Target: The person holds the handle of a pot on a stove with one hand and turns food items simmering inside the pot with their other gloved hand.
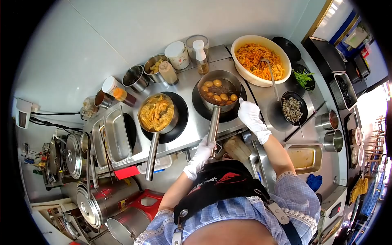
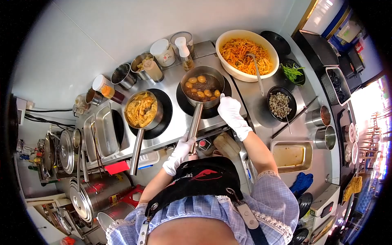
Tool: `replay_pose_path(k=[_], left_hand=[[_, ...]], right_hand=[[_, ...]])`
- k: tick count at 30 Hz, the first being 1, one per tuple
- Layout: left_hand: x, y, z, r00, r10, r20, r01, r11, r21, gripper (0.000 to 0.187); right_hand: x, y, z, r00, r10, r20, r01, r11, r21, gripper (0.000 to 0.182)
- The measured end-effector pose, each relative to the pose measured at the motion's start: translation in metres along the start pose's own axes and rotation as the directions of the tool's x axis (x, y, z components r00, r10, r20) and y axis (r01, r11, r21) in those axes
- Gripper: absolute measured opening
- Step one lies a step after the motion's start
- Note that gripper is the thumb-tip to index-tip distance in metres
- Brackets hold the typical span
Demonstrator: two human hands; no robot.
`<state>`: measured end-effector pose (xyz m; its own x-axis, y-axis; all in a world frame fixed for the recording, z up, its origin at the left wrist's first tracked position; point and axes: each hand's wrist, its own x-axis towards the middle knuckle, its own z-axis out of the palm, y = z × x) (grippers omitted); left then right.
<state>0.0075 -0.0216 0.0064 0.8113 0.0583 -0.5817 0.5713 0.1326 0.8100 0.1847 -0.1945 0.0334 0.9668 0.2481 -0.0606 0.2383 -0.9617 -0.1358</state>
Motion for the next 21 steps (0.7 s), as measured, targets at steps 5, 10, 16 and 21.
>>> replay_pose_path(k=[5,10,16,21], left_hand=[[0.005,-0.007,-0.003,0.999,-0.030,0.015,0.030,0.999,0.039,0.041],[0.007,-0.009,-0.003,1.000,-0.020,0.020,0.020,1.000,0.008,0.040],[0.005,-0.007,-0.003,1.000,-0.007,0.026,0.007,1.000,-0.006,0.039],[0.005,-0.008,-0.003,1.000,-0.008,0.014,0.008,1.000,0.006,0.040]], right_hand=[[-0.001,0.009,-0.009,0.982,-0.050,-0.183,0.070,0.992,0.101,0.028],[0.000,0.021,-0.040,0.969,-0.101,-0.224,0.123,0.989,0.083,0.025],[-0.003,0.021,-0.063,0.990,-0.140,0.029,0.137,0.987,0.084,0.025],[0.007,0.013,-0.032,0.969,-0.170,0.179,0.132,0.970,0.205,0.030]])
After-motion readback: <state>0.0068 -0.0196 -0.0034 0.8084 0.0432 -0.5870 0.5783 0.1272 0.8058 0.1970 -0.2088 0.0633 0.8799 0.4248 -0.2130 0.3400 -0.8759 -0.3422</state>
